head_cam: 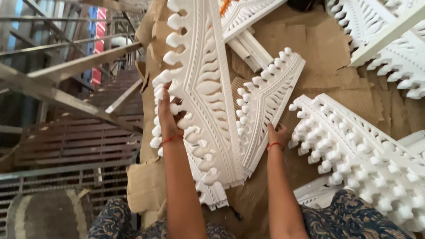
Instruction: The person picks up white decorative mouldings from a pile, turns them over to inspect both sides, and places them into a separate stack on a cardboard-covered surface. The person handles the mouldings one at a time, repeating the pick, inspect, and place cycle.
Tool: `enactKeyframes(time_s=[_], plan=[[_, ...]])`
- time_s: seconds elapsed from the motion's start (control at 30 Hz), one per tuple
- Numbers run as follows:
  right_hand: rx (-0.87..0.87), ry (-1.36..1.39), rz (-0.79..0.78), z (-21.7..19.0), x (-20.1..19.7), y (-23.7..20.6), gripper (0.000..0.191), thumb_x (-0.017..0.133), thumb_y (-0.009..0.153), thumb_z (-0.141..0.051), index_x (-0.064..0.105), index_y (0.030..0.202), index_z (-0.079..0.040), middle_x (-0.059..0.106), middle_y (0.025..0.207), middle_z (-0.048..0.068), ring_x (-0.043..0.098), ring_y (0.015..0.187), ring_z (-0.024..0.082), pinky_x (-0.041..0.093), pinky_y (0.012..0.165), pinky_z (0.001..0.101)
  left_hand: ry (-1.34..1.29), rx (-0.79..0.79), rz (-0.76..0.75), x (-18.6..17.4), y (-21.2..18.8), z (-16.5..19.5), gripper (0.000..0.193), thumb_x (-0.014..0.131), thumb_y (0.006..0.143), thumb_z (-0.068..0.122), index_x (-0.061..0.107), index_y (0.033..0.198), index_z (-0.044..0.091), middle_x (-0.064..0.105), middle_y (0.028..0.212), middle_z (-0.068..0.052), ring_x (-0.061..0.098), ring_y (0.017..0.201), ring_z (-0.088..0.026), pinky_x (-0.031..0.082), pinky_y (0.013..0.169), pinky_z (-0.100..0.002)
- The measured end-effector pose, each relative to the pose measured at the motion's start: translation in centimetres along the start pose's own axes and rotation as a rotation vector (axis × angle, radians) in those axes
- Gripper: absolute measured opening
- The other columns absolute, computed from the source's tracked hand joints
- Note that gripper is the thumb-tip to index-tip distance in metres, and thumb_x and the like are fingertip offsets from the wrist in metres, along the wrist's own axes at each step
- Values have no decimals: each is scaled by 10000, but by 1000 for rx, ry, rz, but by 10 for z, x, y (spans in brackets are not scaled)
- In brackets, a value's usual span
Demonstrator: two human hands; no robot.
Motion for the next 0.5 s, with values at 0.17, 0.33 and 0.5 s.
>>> enactKeyframes(time_s=[0.17, 0.33, 0.5], plan=[[89, 22, -137, 0, 4, 3, 375, 837, 811, -178, 747, 1135, -11, 766, 1042, 91, 711, 910, 205, 565, 811, 340, -1, -16, 5, -1, 2, -10, 506, 651, 945, 435, 740, 1205, 10, 734, 955, -57, 630, 735, -99, 513, 636, -258], [74, 1, -223, 5, 8, 11, 501, 906, 761, -253, 739, 1161, -2, 767, 1064, 109, 703, 922, 221, 549, 833, 350, 9, -39, 25, -2, 1, -21, 504, 653, 940, 436, 742, 1204, 16, 731, 952, -55, 629, 735, -99, 510, 634, -258], [164, -49, -240, 7, 10, 18, 656, 954, 697, -299, 692, 1216, 6, 743, 1114, 118, 694, 973, 224, 546, 860, 343, 5, -51, 44, -6, 3, -30, 502, 656, 935, 437, 744, 1203, 22, 728, 950, -54, 628, 735, -99, 507, 631, -257]])
Point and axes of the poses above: each hand's wrist, its own y-axis towards the middle knuckle, its own x-axis out of the palm, z = x × y, the point moved 4 cm from there along y, towards the middle knuckle
